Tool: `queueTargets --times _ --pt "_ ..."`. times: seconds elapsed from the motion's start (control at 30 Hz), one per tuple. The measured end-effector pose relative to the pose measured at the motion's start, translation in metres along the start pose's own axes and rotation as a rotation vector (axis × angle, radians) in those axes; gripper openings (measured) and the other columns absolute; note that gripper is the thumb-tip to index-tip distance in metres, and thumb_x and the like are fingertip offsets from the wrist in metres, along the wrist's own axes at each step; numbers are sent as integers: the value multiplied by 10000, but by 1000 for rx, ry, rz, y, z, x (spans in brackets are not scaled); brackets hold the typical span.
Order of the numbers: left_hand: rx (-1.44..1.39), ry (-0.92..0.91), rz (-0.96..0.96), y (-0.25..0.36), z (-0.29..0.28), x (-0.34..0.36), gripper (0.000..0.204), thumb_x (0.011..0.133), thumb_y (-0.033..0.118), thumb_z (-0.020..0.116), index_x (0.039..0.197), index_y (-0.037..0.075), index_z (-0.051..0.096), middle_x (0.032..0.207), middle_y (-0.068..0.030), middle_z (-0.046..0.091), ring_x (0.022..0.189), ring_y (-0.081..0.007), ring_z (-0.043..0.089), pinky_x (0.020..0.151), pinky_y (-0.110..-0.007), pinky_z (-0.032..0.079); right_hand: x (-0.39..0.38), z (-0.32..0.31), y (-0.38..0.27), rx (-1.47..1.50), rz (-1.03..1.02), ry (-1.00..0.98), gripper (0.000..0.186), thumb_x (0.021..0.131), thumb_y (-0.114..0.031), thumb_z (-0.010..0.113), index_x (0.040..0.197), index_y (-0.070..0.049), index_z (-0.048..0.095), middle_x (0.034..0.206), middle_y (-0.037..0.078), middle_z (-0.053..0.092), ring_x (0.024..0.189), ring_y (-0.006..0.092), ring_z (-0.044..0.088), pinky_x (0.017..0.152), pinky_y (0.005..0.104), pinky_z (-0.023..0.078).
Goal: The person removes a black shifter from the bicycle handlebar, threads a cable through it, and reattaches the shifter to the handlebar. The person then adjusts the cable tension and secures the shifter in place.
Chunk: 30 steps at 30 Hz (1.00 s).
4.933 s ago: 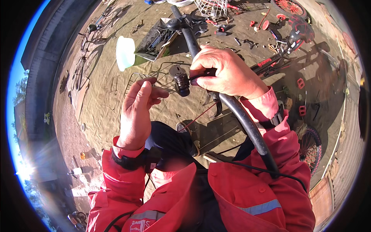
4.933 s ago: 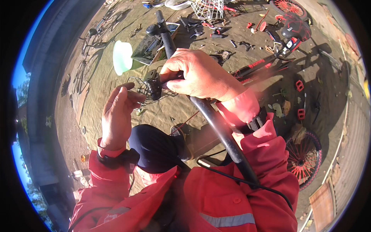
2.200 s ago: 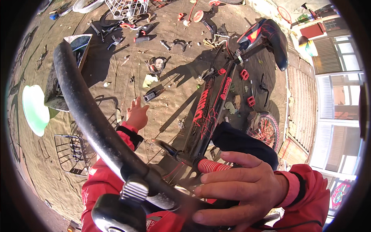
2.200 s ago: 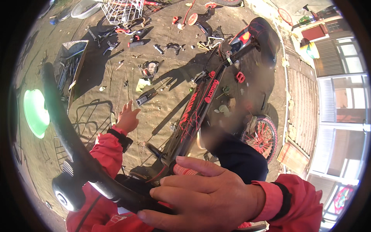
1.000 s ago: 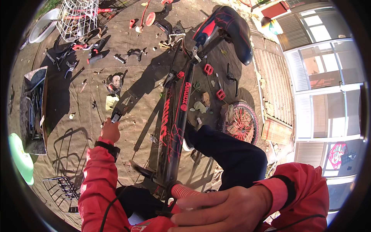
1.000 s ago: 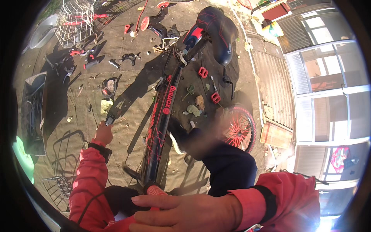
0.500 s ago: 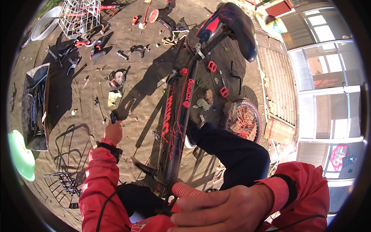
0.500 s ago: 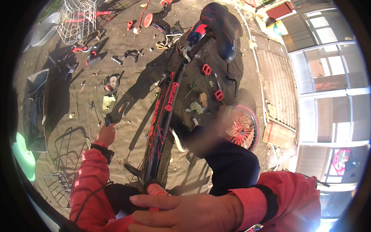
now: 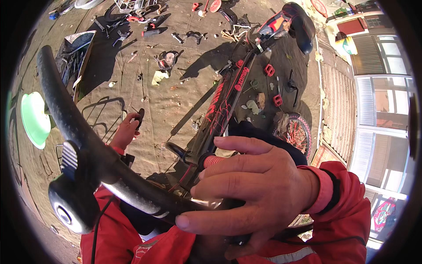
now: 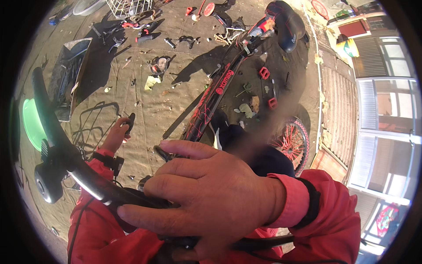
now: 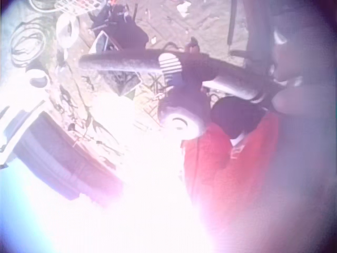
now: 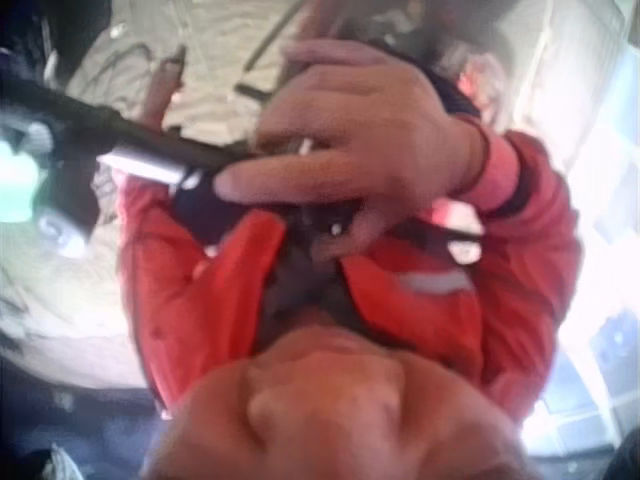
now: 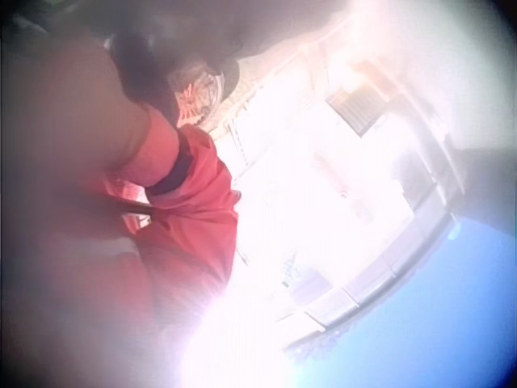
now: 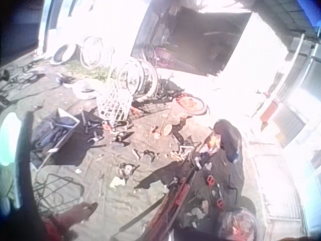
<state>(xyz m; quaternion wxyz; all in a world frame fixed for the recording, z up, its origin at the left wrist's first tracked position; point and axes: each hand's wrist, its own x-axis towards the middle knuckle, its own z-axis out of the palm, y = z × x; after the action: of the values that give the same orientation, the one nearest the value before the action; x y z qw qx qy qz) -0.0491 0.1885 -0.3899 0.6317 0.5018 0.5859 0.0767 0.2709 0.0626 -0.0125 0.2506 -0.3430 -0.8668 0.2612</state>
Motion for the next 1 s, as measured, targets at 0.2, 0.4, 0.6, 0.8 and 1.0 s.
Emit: queueTargets --times 0.2,0.4,0.6,0.8,1.0 --pt "-368 147 217 52 -67 -132 574 1022 171 511 1589 147 426 1117 -96 705 860 -145 720 738 -286 565 0 -7 -6 -25 2 -39 866 707 -646 809 1381 -121 668 1047 62 728 918 275 706 1027 570 477" --pt "-566 227 551 106 -63 -282 661 1002 156 449 1648 127 312 1261 -191 679 1042 -245 720 867 -319 572 -9 -5 -1 -149 -146 17 796 830 -554 755 1416 -34 611 1193 144 691 1019 283 674 887 390 541" --pt "-911 -32 855 113 -11 -361 637 995 207 566 1593 85 387 1422 -285 572 1257 -352 636 943 -375 572 -11 7 -8 -135 -201 258 521 858 -501 809 1195 -112 725 1043 82 706 1025 284 670 928 407 517" --pt "-1164 -5 749 112 60 -373 481 1056 315 611 1426 20 524 1283 -237 652 1042 -273 659 784 -341 522 -13 12 0 -131 -298 365 366 830 -392 870 995 -88 748 923 60 702 907 255 673 827 388 524" --pt "-1068 13 676 117 77 -370 468 1076 377 588 1407 47 556 1228 -191 694 1003 -245 690 780 -336 539 -12 14 3 -131 -359 433 389 780 -396 906 948 -79 755 886 54 724 843 251 679 783 372 529"
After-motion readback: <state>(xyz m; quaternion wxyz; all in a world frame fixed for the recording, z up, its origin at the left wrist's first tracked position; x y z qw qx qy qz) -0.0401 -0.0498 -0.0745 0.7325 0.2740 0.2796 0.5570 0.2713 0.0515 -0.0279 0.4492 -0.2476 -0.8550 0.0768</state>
